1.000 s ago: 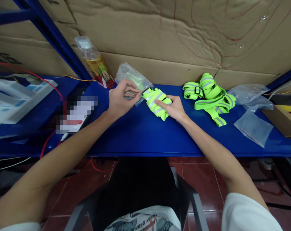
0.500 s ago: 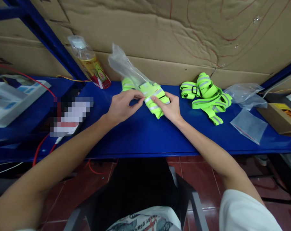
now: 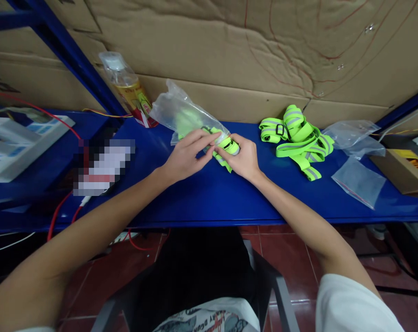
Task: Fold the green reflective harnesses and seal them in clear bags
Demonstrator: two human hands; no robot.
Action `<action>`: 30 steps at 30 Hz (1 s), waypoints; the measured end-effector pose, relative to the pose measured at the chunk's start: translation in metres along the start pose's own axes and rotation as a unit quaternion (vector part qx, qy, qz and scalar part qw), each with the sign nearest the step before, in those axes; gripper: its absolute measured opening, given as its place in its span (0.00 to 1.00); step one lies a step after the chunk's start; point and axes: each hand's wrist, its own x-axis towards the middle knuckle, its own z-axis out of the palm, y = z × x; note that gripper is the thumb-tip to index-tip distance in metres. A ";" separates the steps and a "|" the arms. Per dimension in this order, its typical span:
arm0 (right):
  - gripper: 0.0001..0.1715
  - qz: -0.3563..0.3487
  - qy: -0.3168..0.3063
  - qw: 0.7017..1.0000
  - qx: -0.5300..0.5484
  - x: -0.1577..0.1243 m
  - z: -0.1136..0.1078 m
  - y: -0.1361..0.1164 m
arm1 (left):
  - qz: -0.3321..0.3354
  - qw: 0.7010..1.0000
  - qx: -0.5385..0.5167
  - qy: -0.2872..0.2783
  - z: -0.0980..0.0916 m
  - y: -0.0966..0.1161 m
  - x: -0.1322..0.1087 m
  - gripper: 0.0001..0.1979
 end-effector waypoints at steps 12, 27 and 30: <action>0.32 0.130 0.068 0.968 0.202 0.002 0.011 0.001 | 0.002 0.993 0.119 -0.004 0.001 -0.007 -0.006 0.19; 0.39 0.186 0.045 0.946 0.260 -0.004 0.021 0.005 | -0.063 0.997 0.044 -0.015 0.005 0.019 -0.006 0.46; 0.41 0.242 0.024 0.932 0.270 -0.003 0.021 0.011 | -0.099 0.995 0.016 -0.008 0.010 0.016 -0.008 0.39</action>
